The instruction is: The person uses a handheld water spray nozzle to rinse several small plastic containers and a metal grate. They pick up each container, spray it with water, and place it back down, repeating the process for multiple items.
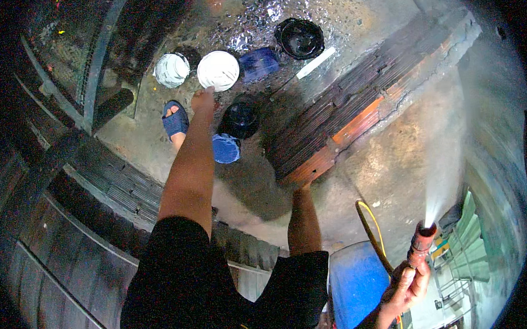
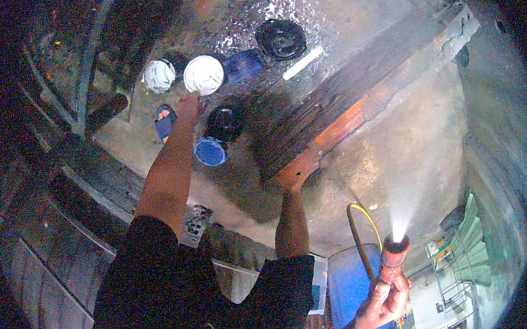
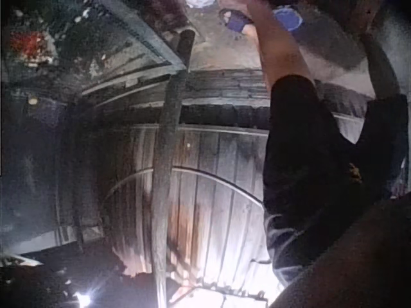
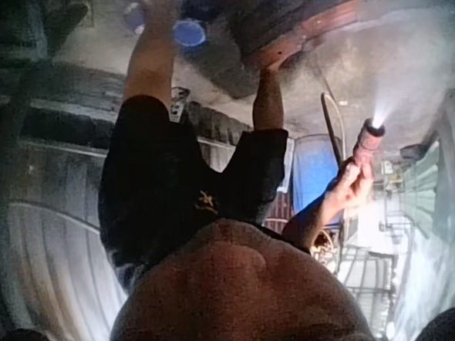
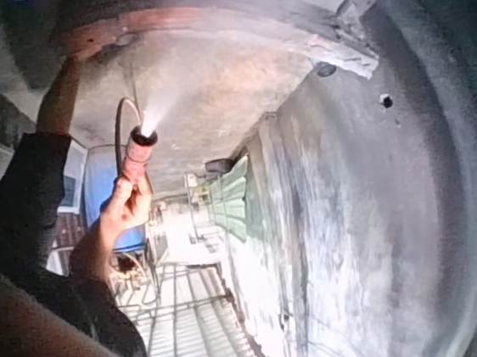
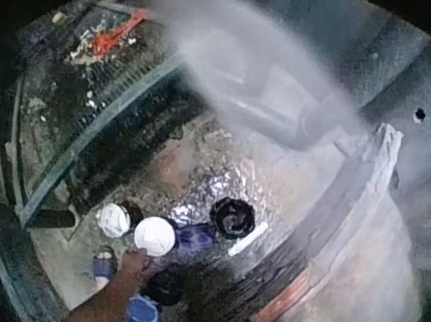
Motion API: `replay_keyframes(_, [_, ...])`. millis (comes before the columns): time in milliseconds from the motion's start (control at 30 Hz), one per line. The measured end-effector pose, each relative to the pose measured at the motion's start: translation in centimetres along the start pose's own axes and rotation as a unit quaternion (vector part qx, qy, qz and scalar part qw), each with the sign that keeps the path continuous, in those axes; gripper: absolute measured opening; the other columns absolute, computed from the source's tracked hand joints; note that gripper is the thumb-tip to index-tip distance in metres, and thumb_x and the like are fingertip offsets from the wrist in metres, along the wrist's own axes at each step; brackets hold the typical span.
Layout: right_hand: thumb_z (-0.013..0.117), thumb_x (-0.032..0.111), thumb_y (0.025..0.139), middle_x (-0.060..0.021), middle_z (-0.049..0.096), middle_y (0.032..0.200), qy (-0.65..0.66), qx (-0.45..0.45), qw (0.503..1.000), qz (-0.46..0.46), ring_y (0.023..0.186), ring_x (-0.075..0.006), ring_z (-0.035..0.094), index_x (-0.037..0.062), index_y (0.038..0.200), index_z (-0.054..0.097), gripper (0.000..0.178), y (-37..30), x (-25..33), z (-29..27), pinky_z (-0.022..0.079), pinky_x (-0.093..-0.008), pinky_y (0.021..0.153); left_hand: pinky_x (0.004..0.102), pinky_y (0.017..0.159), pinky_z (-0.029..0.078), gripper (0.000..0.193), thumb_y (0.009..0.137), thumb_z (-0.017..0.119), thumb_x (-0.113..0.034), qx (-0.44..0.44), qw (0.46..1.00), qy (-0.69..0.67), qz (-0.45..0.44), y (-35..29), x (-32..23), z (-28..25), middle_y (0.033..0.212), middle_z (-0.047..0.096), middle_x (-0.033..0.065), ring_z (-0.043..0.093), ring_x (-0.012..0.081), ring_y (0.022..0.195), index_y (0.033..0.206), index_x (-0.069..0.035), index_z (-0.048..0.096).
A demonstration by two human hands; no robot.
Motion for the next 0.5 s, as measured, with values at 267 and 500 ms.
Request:
replay_keyframes(267, [0.063,0.018,0.098,0.0031,0.051,0.081,0.01,0.026,0.998,0.054,0.072,-0.0055,0.043,-0.0028,0.116,0.061,0.027,-0.4,4.4,-3.2,0.032,-0.0207,0.061,0.0395,0.068,0.055,0.01,0.087,0.065,-0.02,0.078,0.978,-0.188,0.052,-16.4,-10.1,2.1,0.088,0.062,-0.0007,0.061,0.0166,0.086,0.09,-0.012,0.06])
replay_keyframes(500, [0.064,0.016,0.097,0.0025,0.053,0.083,0.073,0.043,0.995,0.045,0.073,-0.0057,0.045,-0.0022,0.115,0.062,0.026,-0.9,7.3,-4.7,0.036,-0.0207,0.063,0.035,0.081,0.051,0.013,0.085,0.069,-0.02,0.143,0.952,-0.24,0.129,-26.2,-24.1,-6.8,0.098,0.067,0.0018,0.062,0.0126,0.091,0.093,-0.013,0.062])
Point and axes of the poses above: each hand's wrist, its own y-axis towards the middle knuckle, its own z-axis out of the palm, x = y × z, the point moved 4 cm from there along y, towards the middle knuckle
